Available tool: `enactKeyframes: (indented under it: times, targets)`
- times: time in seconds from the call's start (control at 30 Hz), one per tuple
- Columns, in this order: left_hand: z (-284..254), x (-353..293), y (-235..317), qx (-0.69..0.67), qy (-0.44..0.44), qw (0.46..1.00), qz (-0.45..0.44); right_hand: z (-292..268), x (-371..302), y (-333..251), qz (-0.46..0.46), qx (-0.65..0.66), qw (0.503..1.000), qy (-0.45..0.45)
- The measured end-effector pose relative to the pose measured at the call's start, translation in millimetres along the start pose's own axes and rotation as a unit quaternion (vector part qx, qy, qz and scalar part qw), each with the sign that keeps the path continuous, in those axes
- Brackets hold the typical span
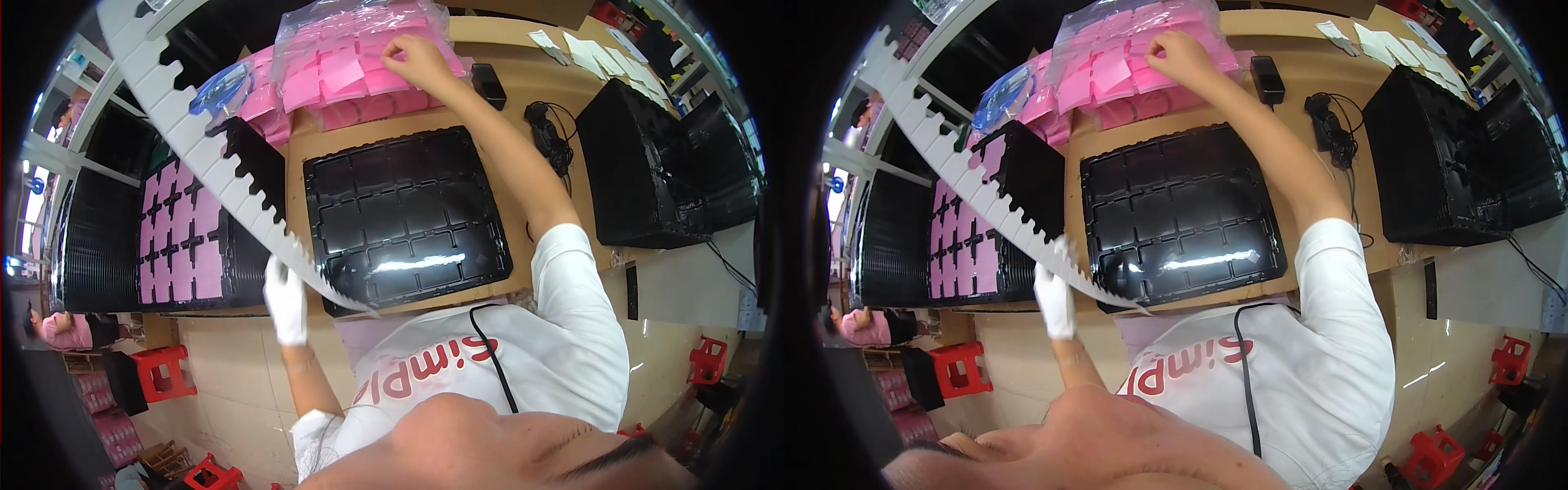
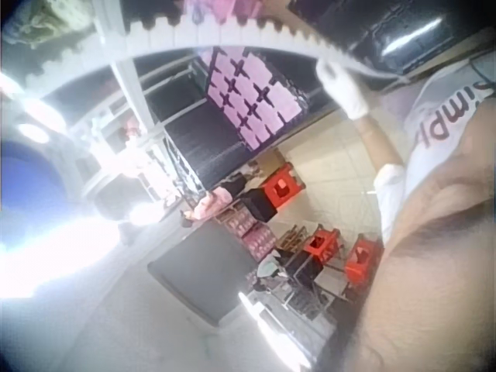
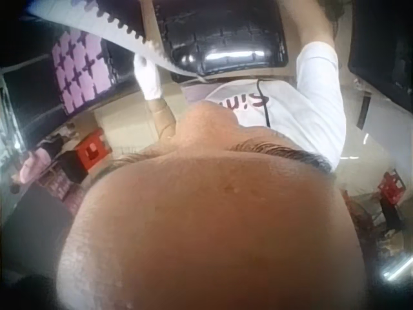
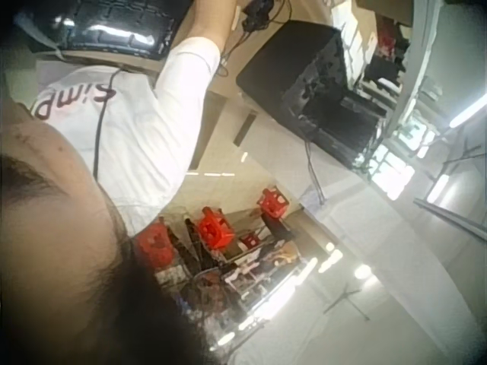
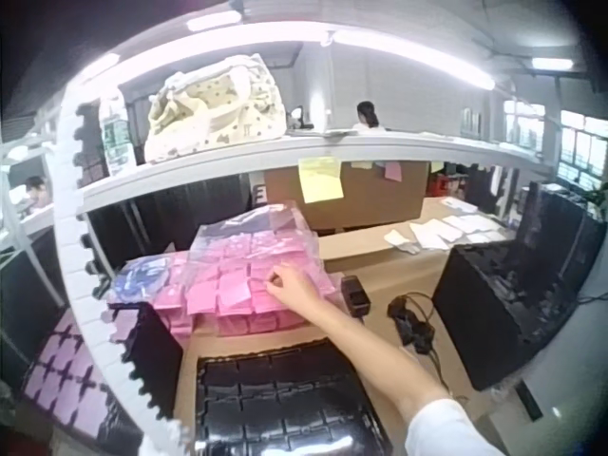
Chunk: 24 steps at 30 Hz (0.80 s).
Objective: The person places pink foam inserts into black plastic trays, then applies a white adhesive strip along the tray edge. They repeat this process for multiple trays, stacking the completed units on the left side of the table.
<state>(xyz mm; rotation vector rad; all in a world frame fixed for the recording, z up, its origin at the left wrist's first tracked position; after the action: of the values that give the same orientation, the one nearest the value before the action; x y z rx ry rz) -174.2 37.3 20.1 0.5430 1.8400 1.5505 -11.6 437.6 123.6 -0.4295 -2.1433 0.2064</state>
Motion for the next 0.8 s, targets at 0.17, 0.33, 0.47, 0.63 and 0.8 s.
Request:
enactKeyframes:
  times: [0.17, 0.33, 0.47, 0.63, 0.8]
  targets:
    - [96, 114, -4, -0.284, -0.223, 0.932, -0.018, -23, -61, -56, -0.047, -0.056, 0.996, 0.046]
    - [103, 184, -14, -0.419, -0.217, 0.870, -0.143, -35, -149, 32, 0.296, 0.106, 0.938, 0.148]
    - [80, 194, -16, -0.139, -0.171, 0.972, -0.079, 1, -180, 11, 0.399, 0.440, 0.803, 0.048]
    - [58, 114, -17, 0.105, -0.075, 0.988, -0.087, -36, -230, -21, 0.396, 0.362, 0.842, 0.057]
    - [30, 45, -67, 0.183, -0.060, 0.976, -0.103, -63, -300, -72, 0.406, 0.253, 0.878, 0.003]
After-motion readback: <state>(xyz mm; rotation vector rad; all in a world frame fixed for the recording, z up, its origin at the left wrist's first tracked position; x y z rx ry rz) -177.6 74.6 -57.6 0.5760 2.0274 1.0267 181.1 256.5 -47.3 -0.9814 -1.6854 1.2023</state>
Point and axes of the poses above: each hand's wrist, its own x-axis towards the middle knuckle, its own z-axis out of the palm, y = z × x, the point moved 9 cm from there along x, towards the middle knuckle, and after that the axes turned 11 degrees about -z, right-handed, at the moved point
